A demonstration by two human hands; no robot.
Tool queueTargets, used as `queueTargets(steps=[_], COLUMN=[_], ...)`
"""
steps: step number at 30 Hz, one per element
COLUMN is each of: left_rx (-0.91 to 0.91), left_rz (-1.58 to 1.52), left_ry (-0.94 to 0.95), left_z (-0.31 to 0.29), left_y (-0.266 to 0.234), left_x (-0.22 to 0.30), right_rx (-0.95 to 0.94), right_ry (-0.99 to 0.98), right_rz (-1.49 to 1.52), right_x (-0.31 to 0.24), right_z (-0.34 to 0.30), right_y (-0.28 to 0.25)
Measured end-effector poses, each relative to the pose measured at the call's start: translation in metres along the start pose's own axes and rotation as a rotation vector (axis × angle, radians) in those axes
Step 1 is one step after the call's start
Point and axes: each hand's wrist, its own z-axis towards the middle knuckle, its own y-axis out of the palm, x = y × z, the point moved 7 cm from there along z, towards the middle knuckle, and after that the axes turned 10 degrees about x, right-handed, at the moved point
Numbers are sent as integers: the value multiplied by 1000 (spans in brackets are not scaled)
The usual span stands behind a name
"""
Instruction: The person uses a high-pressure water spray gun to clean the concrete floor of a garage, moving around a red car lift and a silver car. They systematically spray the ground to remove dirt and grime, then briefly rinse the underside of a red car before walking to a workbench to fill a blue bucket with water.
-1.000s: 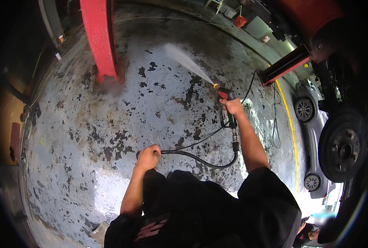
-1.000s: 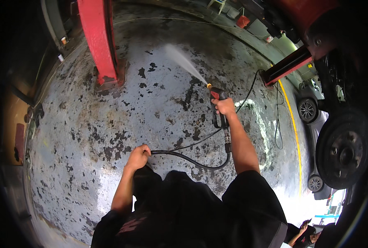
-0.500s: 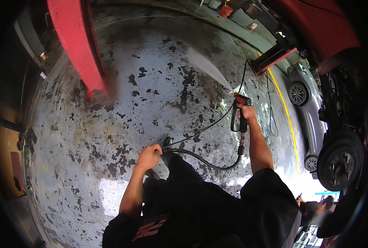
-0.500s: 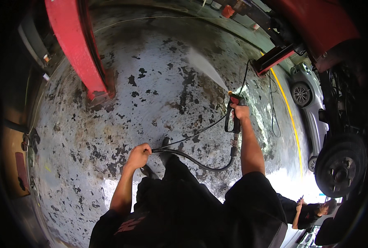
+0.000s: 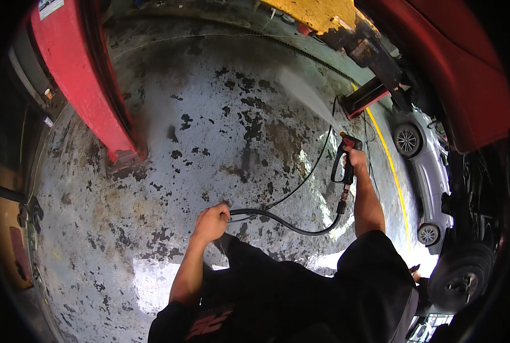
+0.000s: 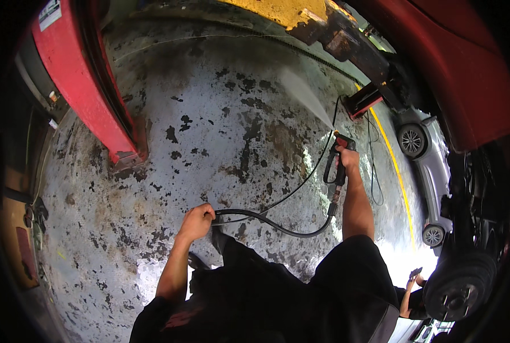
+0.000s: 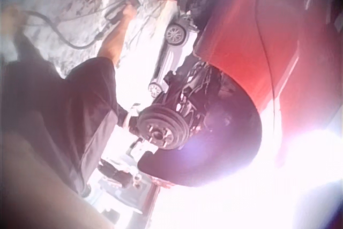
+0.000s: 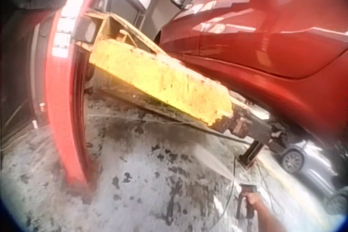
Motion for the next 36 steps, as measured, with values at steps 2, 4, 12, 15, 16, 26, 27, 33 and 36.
queueTargets(steps=[2,4,12,15,16,26,27,33,36], left_rx=[10,28,63,84,87,134,134,141,165], left_rz=[17,21,-6,1,0,30,29,17,-14], left_ry=[3,5,-24,-34,-40,-62,-62,-113,-161], left_z=[16,28,46,46,45,24,21,17,17], left_y=[-1,0,-5,-9,-12,-30,-32,-38,-40], left_x=[6,8,-4,-11,-14,-30,-30,-45,-51], right_rx=[-3,-13,-93,-110,-131,-288,-299,-399,-440], right_ry=[-24,-51,-90,-162,-147,-232,-246,-367,-410], right_rz=[8,-1,-81,-113,-125,-142,-142,-207,-235], right_x=[-17,-34,-68,-84,-88,-107,-108,-132,-143], right_z=[14,21,39,24,16,-35,-39,-84,-88], right_y=[10,23,79,101,108,179,185,236,262])
